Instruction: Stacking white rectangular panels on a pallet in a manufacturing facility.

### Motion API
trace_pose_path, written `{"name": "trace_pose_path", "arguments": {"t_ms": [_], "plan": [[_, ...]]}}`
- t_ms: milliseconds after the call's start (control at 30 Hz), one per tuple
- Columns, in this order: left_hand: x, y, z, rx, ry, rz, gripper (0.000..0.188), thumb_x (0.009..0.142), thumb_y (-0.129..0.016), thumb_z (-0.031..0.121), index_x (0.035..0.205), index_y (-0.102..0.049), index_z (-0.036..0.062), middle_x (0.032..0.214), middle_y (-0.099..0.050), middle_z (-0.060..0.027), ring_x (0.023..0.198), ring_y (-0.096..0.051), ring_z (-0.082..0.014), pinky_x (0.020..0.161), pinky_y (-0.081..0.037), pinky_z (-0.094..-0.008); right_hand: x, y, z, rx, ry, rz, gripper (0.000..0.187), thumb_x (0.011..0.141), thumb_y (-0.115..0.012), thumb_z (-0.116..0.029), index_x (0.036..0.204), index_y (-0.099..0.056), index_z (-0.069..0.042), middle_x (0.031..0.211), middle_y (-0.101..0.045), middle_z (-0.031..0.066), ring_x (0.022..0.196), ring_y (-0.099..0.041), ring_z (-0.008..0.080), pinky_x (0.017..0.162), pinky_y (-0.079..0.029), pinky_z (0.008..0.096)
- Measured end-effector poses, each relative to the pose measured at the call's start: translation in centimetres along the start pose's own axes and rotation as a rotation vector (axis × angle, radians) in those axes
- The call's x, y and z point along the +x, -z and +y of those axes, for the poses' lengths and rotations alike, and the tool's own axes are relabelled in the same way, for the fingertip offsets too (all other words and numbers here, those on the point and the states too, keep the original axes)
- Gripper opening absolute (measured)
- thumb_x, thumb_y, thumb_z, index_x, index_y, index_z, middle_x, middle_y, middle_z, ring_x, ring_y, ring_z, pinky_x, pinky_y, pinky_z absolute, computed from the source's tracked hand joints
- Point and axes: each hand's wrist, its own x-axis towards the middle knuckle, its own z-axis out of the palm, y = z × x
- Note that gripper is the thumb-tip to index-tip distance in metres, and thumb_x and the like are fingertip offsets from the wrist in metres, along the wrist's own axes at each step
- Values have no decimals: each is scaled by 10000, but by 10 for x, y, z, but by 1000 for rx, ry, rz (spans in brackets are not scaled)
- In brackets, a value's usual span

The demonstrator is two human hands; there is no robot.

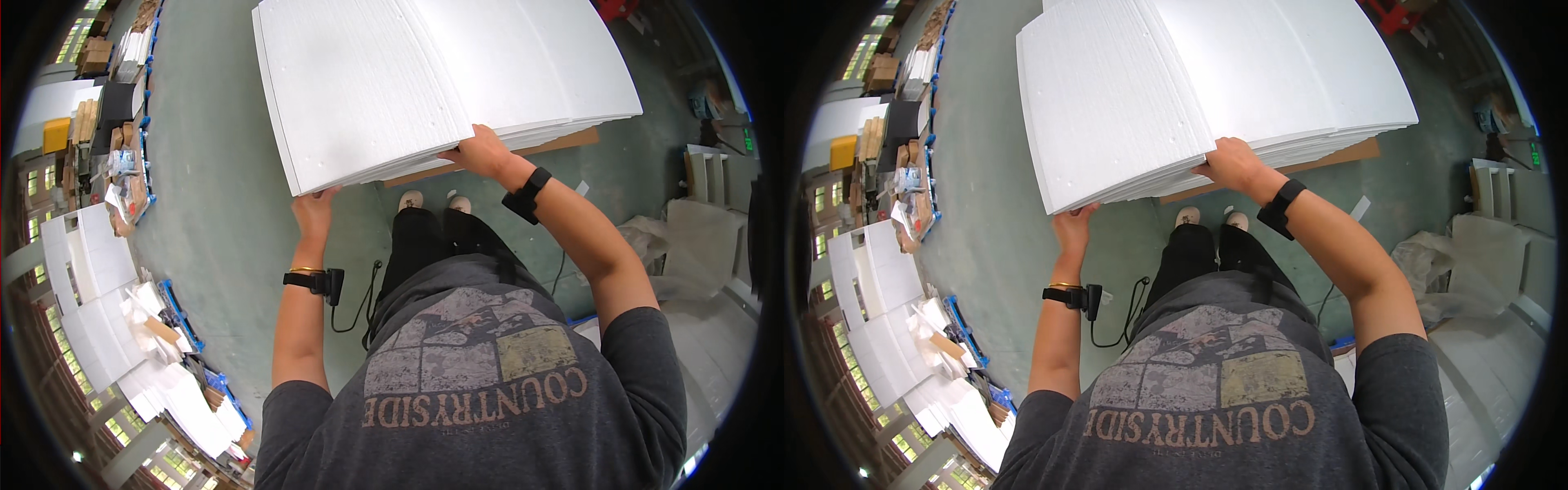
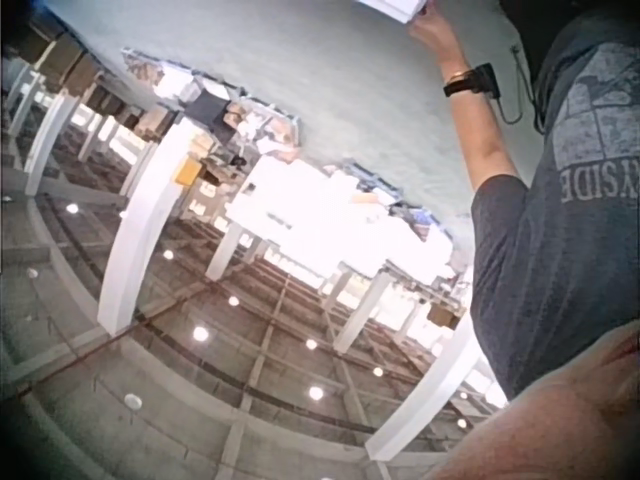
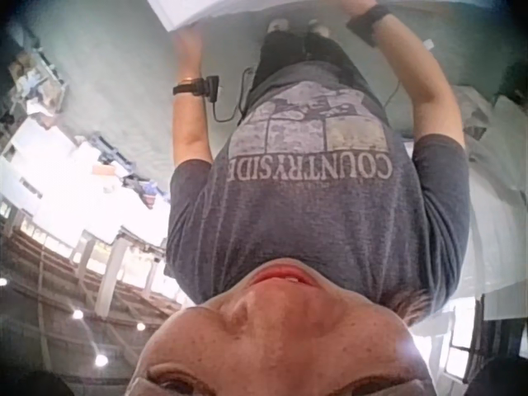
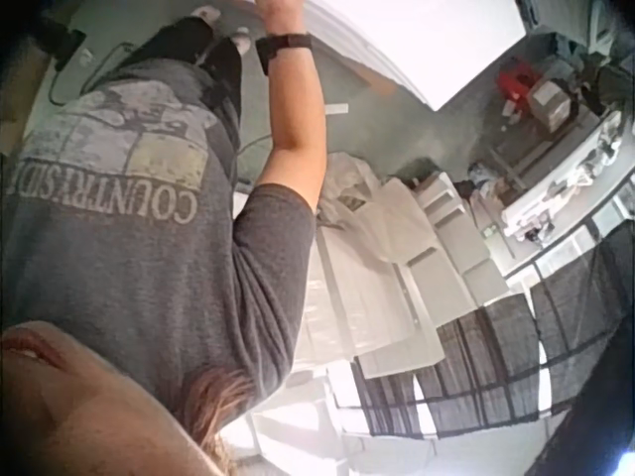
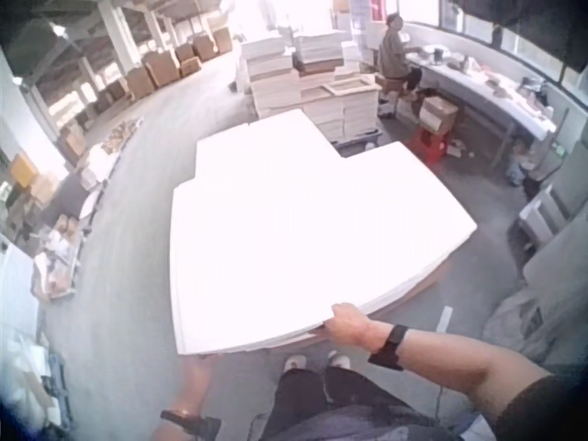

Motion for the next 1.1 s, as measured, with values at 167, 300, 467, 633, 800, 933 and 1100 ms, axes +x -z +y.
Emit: {"name": "trace_pose_path", "arguments": {"t_ms": [167, 300, 467, 633, 800, 933, 1100], "plan": [[3, 1, 1, 76, -14, -32, 243, 682, -744, 109, 830, -645, -56, 764, -674, -151, 693, -667, -219, 640, -508, -288, -2, 3, 1, 26, 15, 40, 236, 770, -656, -265, 897, -623, -69, 807, -641, 130, 781, -599, 336, 675, -477, 417], [8, 7, -27, -96, -47, -91, 273, 696, -722, 96, 907, -639, -55, 799, -674, -160, 739, -663, -231, 670, -509, -309, -2, 4, 5, 52, -111, -88, 239, 765, -652, -223, 906, -614, -35, 777, -639, 140, 757, -600, 337, 667, -481, 394], [5, 37, -25, -159, 147, -284, 588, 699, -692, 54, 1224, -443, -35, 1078, -598, -199, 994, -595, -265, 817, -474, -334, -27, 45, -7, 264, -361, -144, 248, 740, -657, -120, 933, -591, 22, 805, -642, 168, 781, -625, 304, 699, -495, 340], [1, 57, 65, -315, -42, -255, 856, 699, -690, 42, 1383, -178, 8, 1234, -487, -245, 1103, -531, -304, 900, -438, -356, -21, 77, -36, 373, -255, 36, 378, 685, -720, -61, 986, -513, 38, 916, -596, 171, 884, -617, 246, 723, -487, 323], [4, 50, 79, 161, -11, -230, 907, 705, -743, 157, 1366, -158, -53, 1199, -501, -258, 1107, -516, -345, 916, -423, -365, -10, 67, -44, 155, -195, 59, 462, 672, -739, -89, 1018, -459, 32, 921, -599, 214, 882, -605, 336, 743, -482, 390], [4, 47, 75, 224, 7, -230, 919, 707, -745, 199, 1355, -153, -77, 1182, -508, -269, 1080, -531, -360, 892, -436, -377, -7, 66, -53, -17, -239, -15, 426, 675, -735, -98, 927, -423, 44, 842, -582, 274, 836, -569, 421, 717, -466, 424], [5, 44, 68, 220, -114, -95, 751, 671, -767, 201, 1259, -348, -5, 1046, -593, -216, 969, -579, -357, 778, -475, -383, -5, 62, -53, -68, -201, 29, 406, 675, -733, -99, 879, -415, 49, 797, -573, 289, 819, -560, 435, 695, -457, 438]]}}
